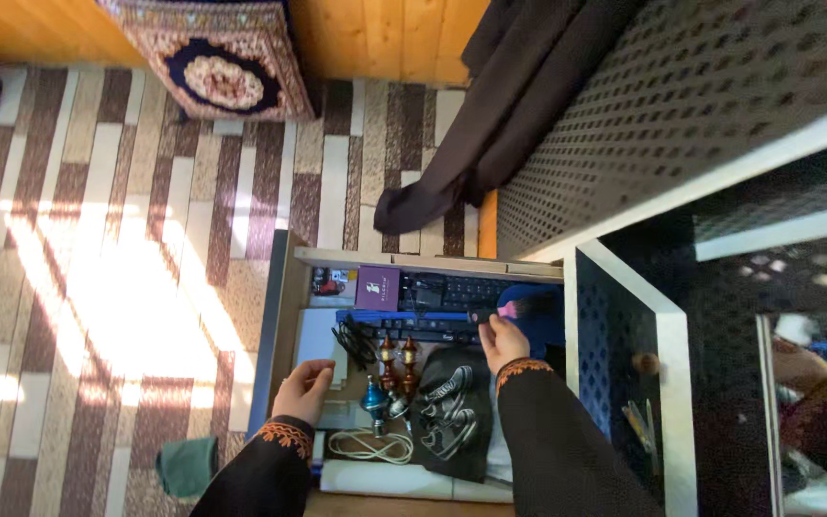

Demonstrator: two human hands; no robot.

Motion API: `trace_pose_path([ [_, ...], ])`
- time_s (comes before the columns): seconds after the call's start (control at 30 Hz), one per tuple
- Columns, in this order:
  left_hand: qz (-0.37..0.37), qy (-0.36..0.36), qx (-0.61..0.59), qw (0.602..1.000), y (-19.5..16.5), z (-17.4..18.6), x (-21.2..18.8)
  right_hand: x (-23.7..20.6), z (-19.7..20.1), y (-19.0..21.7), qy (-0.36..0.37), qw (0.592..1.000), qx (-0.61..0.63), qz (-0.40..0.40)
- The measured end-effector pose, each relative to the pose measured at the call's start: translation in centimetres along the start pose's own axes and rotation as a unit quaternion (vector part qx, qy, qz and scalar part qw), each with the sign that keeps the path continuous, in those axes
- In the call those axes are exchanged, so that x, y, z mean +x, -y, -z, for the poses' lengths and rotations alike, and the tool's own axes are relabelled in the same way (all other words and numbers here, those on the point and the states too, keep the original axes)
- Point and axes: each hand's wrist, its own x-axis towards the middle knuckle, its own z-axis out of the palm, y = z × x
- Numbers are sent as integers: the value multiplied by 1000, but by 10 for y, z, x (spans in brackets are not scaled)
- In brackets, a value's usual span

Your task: The person takes small objects out of an open dresser drawer, including small bottles, decorative tops, and charging cables, and handles them one at a time. They coil a cable, place items back into the drawer, and rearrange the contents.

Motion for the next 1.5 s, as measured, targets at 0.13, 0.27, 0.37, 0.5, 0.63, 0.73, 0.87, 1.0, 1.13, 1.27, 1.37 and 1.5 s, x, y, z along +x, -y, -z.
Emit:
trace_pose_path([
  [0.13,26,-3,-28,999,7,-9,2,39,-5,12,-79,996,-5,35],
  [0.27,20,-29,-23,999,13,-9,2,64,-6,14,-109,991,-7,73],
  [0.37,-14,-64,120,991,14,-5,2,73,-3,14,-85,993,6,80],
  [0.5,-104,-117,279,948,9,0,6,77,0,17,-104,990,-6,95],
  [0.63,-86,-114,257,956,4,4,10,73,2,26,-120,989,2,92],
  [0.73,-17,-91,208,974,6,5,9,68,6,25,-137,986,-9,95],
  [0.87,-116,-120,181,969,17,5,1,56,11,4,-109,982,-93,120],
  [1.0,-157,-122,161,967,31,6,-7,36,9,-39,-64,974,-187,112],
  [1.13,-155,-92,131,975,47,16,-25,2,10,-95,-13,960,-266,85],
  [1.27,-145,-122,49,981,65,48,-42,-43,-5,-160,61,937,-329,101],
  [1.37,-94,-137,-36,985,82,89,-52,-90,-35,-214,169,873,-437,138],
  [1.5,-108,-152,-60,981,114,157,-67,-154,-79,-280,216,621,-640,397],
])
